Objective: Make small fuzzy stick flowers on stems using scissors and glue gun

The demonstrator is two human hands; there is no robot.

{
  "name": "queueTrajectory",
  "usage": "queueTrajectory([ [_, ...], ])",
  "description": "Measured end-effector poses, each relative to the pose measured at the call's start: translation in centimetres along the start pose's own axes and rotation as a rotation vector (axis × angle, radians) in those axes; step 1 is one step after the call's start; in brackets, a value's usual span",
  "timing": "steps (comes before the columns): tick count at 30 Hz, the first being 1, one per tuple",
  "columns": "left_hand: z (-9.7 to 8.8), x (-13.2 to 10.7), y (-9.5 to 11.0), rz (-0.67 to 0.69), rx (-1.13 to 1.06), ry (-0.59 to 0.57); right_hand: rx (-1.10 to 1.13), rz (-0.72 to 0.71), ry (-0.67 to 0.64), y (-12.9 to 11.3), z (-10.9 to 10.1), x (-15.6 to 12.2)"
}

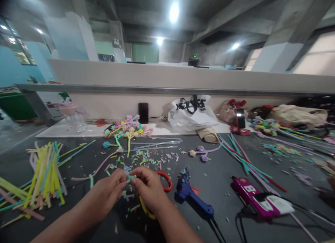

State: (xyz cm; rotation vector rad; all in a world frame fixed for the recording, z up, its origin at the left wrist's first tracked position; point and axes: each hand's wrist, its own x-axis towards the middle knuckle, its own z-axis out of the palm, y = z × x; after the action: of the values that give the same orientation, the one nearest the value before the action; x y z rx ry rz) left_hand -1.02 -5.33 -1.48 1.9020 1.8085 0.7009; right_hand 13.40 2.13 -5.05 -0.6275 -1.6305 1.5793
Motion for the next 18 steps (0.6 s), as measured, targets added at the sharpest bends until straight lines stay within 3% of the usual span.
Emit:
queueTrajectory([
  [5, 0.8, -0.1, 0.1, -0.101, -0.185, -0.037, -0.033, 0.047, 0.060, 0.8, -0.1, 0.0],
  [10, 1.8, 0.2, -0.3, -0.340, -0.608, -0.314, -0.058, 0.058, 0.048, 1.3, -0.1, 0.2],
  [12, 1.9, 0.3, -0.5, -0.398, -0.751, -0.365, -0.113, 0.031, 0.049, 0.6, 0.2, 0.0],
  [15, 1.7, 0.2, -0.9, -0.450, -0.916, -0.361, -0.464, -0.063, 0.099, -2.1, 0.7, -1.3],
  [18, 1.2, -0.2, -1.6, -0.503, -1.000, -0.374, -0.897, -0.154, -0.009, -5.3, 0.2, -3.5],
])
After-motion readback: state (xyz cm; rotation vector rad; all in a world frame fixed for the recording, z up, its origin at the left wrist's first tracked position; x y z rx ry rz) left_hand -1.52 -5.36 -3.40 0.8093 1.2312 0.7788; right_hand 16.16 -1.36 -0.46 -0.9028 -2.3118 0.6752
